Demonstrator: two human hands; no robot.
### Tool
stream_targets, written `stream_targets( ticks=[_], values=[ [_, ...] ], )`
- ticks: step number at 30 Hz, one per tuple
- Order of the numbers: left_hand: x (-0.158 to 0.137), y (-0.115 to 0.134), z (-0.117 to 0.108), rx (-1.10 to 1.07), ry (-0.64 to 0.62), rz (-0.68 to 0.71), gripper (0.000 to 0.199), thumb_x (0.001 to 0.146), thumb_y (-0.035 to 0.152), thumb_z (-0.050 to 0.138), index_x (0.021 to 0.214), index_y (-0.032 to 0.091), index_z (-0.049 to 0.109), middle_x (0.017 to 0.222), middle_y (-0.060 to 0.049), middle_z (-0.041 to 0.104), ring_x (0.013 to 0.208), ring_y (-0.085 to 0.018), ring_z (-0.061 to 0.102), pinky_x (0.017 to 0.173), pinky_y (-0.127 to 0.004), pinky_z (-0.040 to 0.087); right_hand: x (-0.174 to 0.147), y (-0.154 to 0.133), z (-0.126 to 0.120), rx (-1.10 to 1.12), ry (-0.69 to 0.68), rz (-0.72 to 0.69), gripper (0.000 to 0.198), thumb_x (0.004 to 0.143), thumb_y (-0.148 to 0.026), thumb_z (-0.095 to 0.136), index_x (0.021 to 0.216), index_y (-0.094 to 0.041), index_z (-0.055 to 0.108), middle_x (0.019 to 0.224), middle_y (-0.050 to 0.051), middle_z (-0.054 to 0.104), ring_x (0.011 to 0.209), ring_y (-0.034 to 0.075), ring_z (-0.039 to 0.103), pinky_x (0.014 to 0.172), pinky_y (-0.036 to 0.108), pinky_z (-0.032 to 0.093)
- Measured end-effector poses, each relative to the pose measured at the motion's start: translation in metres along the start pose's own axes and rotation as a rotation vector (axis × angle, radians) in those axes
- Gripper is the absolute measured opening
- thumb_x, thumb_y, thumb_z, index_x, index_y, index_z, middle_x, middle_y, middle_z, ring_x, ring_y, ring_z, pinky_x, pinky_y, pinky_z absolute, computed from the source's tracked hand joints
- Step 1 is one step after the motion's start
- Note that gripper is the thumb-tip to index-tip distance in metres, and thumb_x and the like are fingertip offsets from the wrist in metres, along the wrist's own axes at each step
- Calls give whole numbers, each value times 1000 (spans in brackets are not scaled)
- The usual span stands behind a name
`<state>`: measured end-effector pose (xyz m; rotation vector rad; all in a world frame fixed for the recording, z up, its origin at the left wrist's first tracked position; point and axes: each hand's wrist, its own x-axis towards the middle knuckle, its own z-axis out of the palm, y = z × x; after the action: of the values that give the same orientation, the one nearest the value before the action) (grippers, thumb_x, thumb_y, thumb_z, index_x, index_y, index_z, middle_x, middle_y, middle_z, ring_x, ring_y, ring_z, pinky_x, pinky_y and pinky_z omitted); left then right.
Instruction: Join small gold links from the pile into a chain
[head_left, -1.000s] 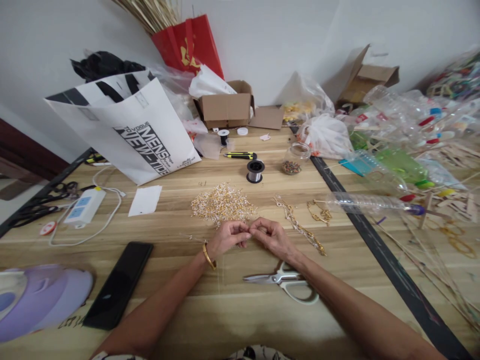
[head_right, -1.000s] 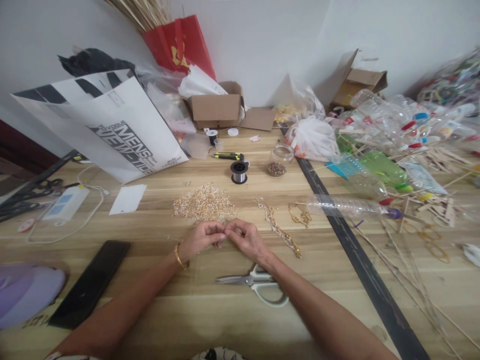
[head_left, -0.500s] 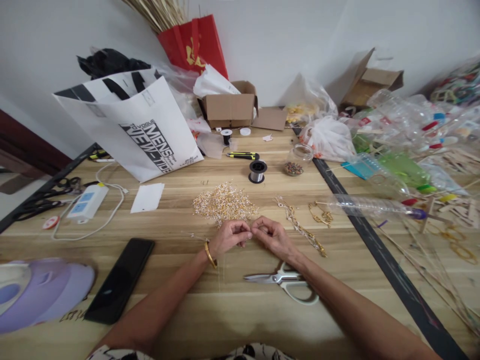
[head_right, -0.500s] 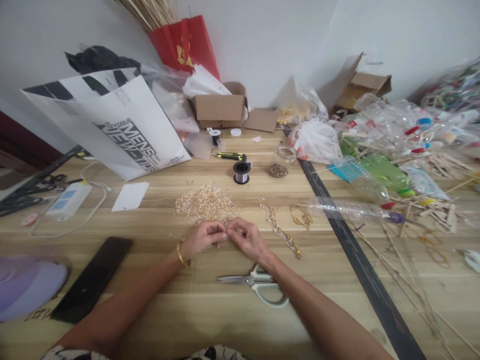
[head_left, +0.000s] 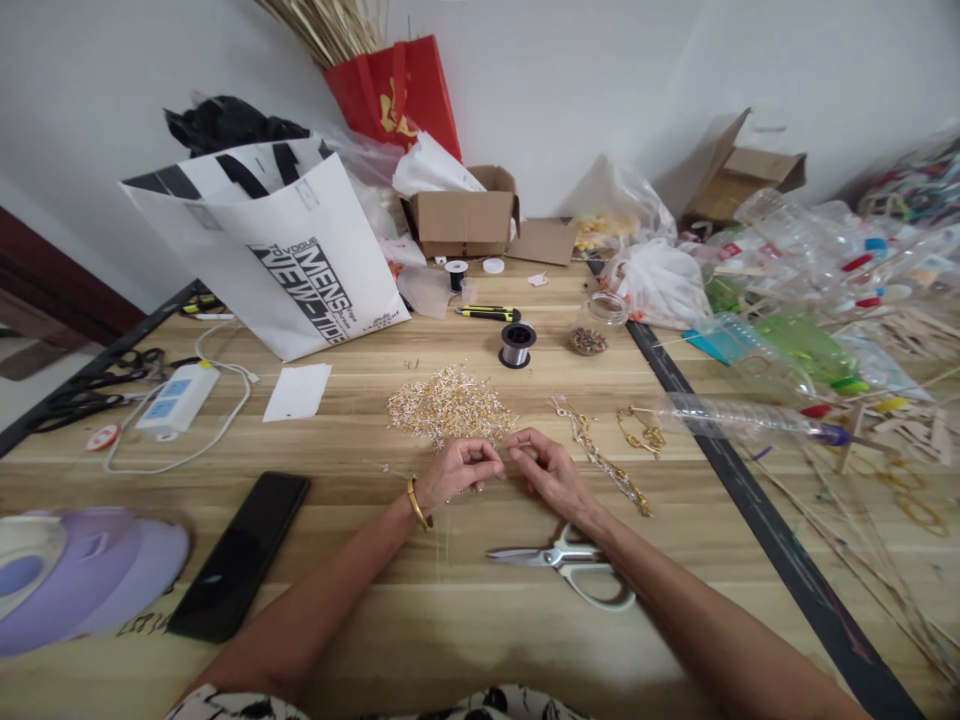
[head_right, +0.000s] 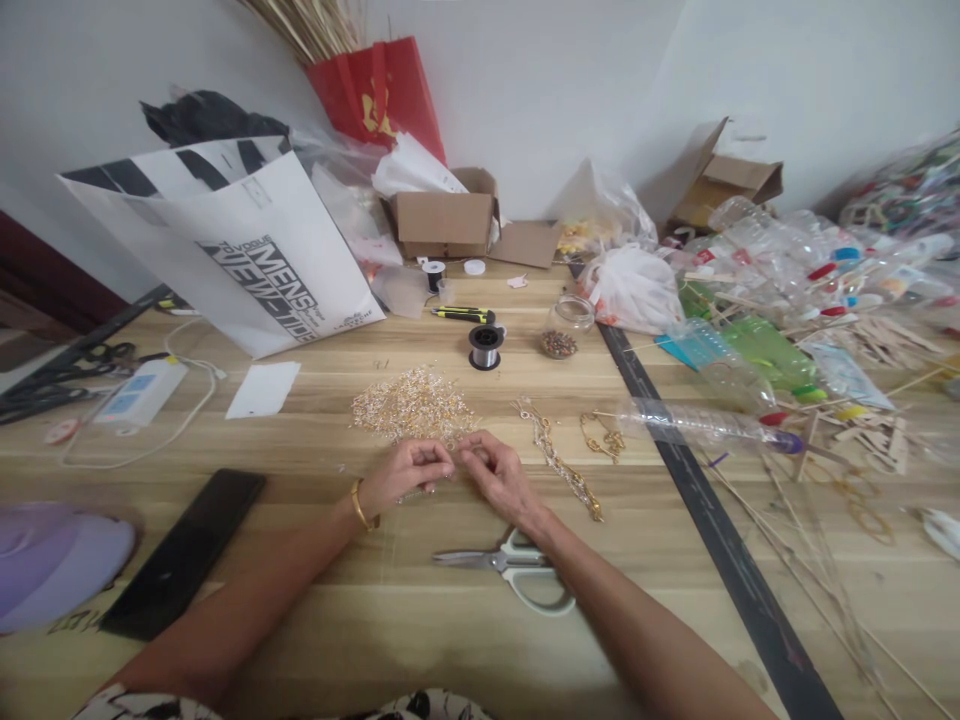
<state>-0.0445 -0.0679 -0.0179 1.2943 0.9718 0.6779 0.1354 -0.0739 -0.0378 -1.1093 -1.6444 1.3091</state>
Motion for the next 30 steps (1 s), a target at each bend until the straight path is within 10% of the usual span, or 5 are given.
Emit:
stream_targets(
  ticks=[11, 20, 30],
  values=[
    [2, -4, -2, -62, 180, 1, 25, 67, 32, 67, 67, 11, 55, 65, -2, 61, 43, -4, 47, 42, -17, 37, -3, -6, 2, -130, 325, -181, 17, 85, -29, 49, 97, -18, 54, 85, 4, 59, 41, 5, 35, 37, 20, 26],
    [3, -10, 2, 21, 148, 117, 20, 70, 28, 63, 67, 11, 55, 55, 3, 52, 45, -5, 47, 44, -16, 37, -5, -5, 14, -214, 41, -172, 14, 84, -20, 51, 95, -16, 59, 65, 0, 63, 56, 11, 58, 54, 20, 45],
    [5, -18, 4, 17, 141, 146, 13, 71, 22, 60, 66, 11, 55, 58, 1, 55, 51, -9, 54, 51, -21, 47, -2, -13, 8, -362, 14, -138, 13, 82, -23, 52, 81, -16, 63, 68, 1, 60, 59, 11, 50, 54, 21, 38]
  ],
)
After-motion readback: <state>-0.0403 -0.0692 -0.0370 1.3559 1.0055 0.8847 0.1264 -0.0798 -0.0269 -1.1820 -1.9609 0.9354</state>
